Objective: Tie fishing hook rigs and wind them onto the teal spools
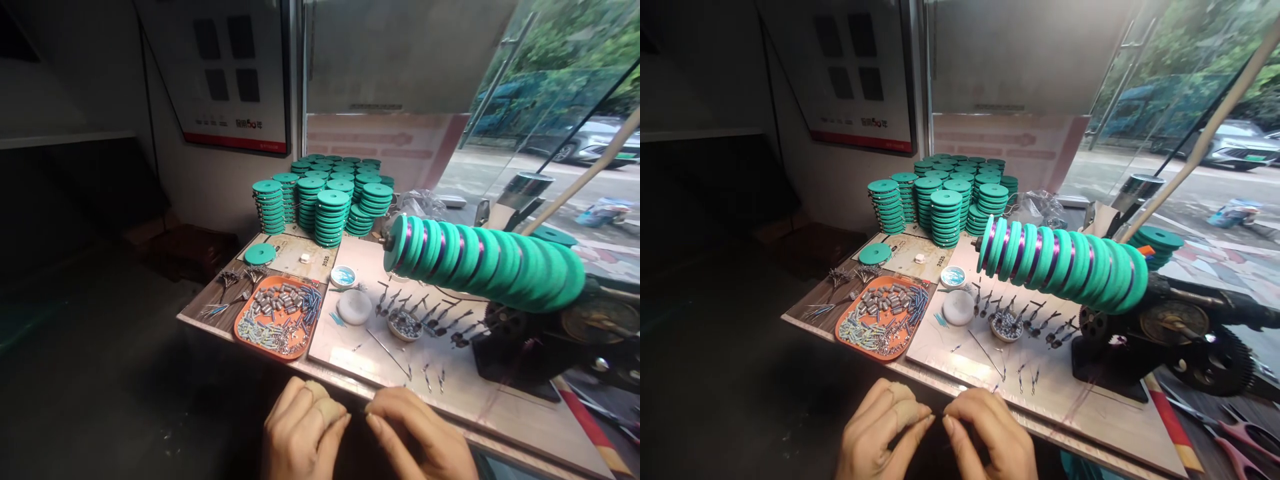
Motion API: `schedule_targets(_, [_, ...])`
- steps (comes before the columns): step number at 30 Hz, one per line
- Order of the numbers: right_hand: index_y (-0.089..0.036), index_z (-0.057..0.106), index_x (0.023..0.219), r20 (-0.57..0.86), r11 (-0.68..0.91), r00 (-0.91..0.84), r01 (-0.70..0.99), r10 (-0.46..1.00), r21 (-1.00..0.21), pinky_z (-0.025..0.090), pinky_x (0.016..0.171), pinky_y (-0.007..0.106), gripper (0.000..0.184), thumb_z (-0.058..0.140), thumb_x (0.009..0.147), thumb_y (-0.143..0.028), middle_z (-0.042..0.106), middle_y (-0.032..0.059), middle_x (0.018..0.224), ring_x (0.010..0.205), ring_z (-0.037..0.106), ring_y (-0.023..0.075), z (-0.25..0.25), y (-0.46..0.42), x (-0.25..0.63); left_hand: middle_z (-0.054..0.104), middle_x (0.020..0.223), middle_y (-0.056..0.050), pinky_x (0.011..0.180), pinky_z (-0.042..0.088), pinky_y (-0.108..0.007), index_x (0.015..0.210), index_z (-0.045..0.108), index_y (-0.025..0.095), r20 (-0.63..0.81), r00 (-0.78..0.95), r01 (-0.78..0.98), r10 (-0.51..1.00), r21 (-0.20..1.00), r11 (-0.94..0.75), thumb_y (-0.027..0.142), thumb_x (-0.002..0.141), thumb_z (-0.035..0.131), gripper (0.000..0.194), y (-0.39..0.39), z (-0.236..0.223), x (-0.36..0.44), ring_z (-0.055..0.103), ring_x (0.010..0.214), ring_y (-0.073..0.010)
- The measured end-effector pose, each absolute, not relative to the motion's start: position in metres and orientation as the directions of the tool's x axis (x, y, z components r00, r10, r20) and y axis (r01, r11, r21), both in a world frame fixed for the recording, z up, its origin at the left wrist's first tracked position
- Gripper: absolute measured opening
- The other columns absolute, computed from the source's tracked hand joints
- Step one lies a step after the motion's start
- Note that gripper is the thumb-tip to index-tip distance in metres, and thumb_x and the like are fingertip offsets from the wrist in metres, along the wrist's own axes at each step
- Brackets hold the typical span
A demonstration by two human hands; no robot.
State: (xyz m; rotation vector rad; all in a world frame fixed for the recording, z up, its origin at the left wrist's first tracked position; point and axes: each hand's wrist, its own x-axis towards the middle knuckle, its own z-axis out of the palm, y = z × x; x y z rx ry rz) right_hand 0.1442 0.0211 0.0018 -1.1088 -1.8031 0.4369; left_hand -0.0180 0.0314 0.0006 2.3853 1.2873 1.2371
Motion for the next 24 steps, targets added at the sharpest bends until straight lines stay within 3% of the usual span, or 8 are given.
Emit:
schedule_targets(4, [-0.015,0.058,0.081,0.668,0.526,-0.183,0.772,0.722,-0.357,0.04,0.059,0.027,0.014,0.044,0.083,-0.015,0.06,0.0061,0.073,0.064,0.053,0.0167,0.008,0.053,0.147,0.057,0.059,0.0,0.052,0.042,-0.022,0.069,0.058,0.016,0.597,0.247,0.601,0.763,0.523,-0.604,0.003,0.068,0.057,0.013,0.037,-0.001,-0.019,0.051,0.058,-0.012])
schedule_targets(8, [-0.016,0.061,0.068,0.619,0.397,-0.218,0.903,0.755,-0.166,0.036,0.053,0.03,0.036,0.032,0.087,-0.019,0.055,0.0047,0.057,0.052,0.047,0.0178,0.007,0.079,0.138,0.057,0.057,0.001,0.052,0.043,-0.022,0.067,0.058,0.017,0.597,0.212,0.588,0.774,0.555,-0.589,0.004,0.068,0.058,0.013,0.038,-0.003,-0.019,0.051,0.057,-0.0118])
schedule_targets(10, [-0.016,0.063,0.072,0.61,0.394,-0.214,0.902,0.763,-0.177,0.037,0.054,0.03,0.036,0.031,0.088,-0.022,0.056,0.0045,0.058,0.053,0.05,0.018,0.008,0.079,0.138,0.058,0.057,0.001,0.051,0.043,-0.022,0.067,0.058,0.017,0.594,0.224,0.58,0.772,0.555,-0.595,0.004,0.068,0.058,0.013,0.038,-0.003,-0.02,0.051,0.057,-0.0114])
schedule_targets(13, [-0.016,0.062,0.083,0.631,0.401,-0.11,0.85,0.768,-0.34,0.042,0.058,0.026,0.025,0.039,0.086,-0.027,0.061,0.0055,0.072,0.063,0.056,0.0166,0.012,0.067,0.155,0.058,0.057,0.001,0.051,0.043,-0.021,0.068,0.058,0.017,0.596,0.225,0.565,0.771,0.565,-0.602,0.004,0.067,0.059,0.013,0.038,-0.004,-0.02,0.052,0.057,-0.0111])
schedule_targets(16, [-0.018,0.061,0.077,0.57,0.297,0.01,0.845,0.822,-0.444,0.045,0.055,0.023,0.022,0.043,0.083,-0.03,0.063,0.0038,0.072,0.062,0.059,0.0151,0.016,0.058,0.18,0.059,0.057,0.001,0.051,0.043,-0.022,0.068,0.059,0.017,0.58,0.22,0.539,0.784,0.598,-0.594,0.004,0.068,0.058,0.013,0.038,-0.004,-0.018,0.052,0.057,-0.0115])
schedule_targets(24, [-0.02,0.061,0.07,0.503,0.224,-0.108,0.959,0.858,-0.176,0.042,0.044,0.025,0.034,0.032,0.084,-0.029,0.065,0.0023,0.062,0.051,0.061,0.0166,0.003,0.067,0.19,0.058,0.057,0.001,0.051,0.042,-0.023,0.066,0.059,0.017,0.55,0.199,0.501,0.811,0.654,-0.567,0.006,0.068,0.058,0.012,0.037,-0.006,-0.011,0.052,0.057,-0.0119])
